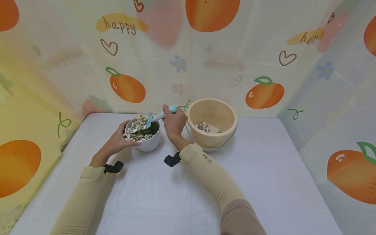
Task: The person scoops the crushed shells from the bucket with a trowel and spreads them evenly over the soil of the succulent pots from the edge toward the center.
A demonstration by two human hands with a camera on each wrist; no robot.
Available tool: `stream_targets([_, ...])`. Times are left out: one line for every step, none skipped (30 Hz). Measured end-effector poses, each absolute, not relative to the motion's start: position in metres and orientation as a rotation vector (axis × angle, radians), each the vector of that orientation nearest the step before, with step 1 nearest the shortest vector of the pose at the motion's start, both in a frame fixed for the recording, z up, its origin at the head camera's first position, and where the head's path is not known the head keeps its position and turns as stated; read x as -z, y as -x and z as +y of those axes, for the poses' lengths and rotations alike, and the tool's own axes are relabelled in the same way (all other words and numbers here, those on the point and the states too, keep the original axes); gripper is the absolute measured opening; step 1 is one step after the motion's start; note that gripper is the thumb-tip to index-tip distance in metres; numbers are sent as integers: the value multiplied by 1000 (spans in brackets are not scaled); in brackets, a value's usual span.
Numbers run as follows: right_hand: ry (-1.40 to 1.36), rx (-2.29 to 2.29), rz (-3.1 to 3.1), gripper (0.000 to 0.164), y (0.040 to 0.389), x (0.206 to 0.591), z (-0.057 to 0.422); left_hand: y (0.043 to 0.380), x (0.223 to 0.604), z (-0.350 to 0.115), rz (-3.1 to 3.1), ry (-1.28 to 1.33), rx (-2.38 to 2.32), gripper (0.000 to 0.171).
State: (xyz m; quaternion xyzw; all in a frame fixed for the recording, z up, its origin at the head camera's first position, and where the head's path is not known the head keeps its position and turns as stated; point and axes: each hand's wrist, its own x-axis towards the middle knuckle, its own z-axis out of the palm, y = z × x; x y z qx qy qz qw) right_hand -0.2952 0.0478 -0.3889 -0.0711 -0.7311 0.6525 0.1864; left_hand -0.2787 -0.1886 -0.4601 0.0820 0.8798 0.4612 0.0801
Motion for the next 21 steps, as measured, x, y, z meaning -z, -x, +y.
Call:
stream_targets([200,-1836,-2058,31,295,389,48,279,461,-189,2631,-245,-1382,119])
stream_targets([198,-1837,-2055,31,295,390,49,279,461,-189,2631,-246,-1385,119])
stream_targets([195,-1836,-2054,32,295,390,49,279,461,-189,2629,-247,-1389,119])
stream_targets([193,-1835,-2052,32,295,390,49,279,461,-189,2629,-247,-1391,119])
stream_targets([190,-1836,-2050,32,295,390,50,279,461,-188,2630,-248,-1391,119])
stream_targets([186,-1836,-2051,32,295,390,50,279,461,-188,2631,-246,-1391,119])
stream_targets([182,-1835,-2054,32,295,390,50,278,461,-188,2635,-246,-1388,119])
stream_targets([175,-1835,-2054,33,295,390,49,278,461,-188,2637,-246,-1385,119])
stream_targets([172,-1836,-2054,33,296,390,49,278,460,-189,2638,-246,-1383,119])
stream_targets([170,-1838,-2049,32,296,390,50,278,460,-188,2640,-247,-1375,119])
stream_targets([171,-1843,-2044,32,295,390,50,278,459,-189,2639,-252,-1369,119])
stream_targets([172,-1849,-2038,32,295,390,50,279,458,-189,2637,-257,-1361,120])
stream_targets([173,-1853,-2032,32,296,390,51,280,457,-189,2635,-261,-1346,121])
stream_targets([173,-1855,-2027,32,296,390,51,281,456,-190,2629,-265,-1332,122])
stream_targets([173,-1859,-2024,32,296,390,51,283,455,-191,2627,-272,-1315,123])
stream_targets([173,-1859,-2023,32,296,390,51,284,454,-191,2625,-282,-1303,124])
stream_targets([173,-1860,-2024,32,296,390,51,286,453,-192,2622,-291,-1290,124])
stream_targets([171,-1860,-2024,32,296,390,52,287,452,-192,2620,-293,-1278,125])
stream_targets([169,-1856,-2027,32,296,389,52,289,452,-192,2620,-295,-1268,125])
stream_targets([168,-1854,-2030,32,296,389,52,290,452,-192,2619,-296,-1268,125])
stream_targets([167,-1855,-2031,31,296,388,52,290,453,-191,2621,-294,-1268,124])
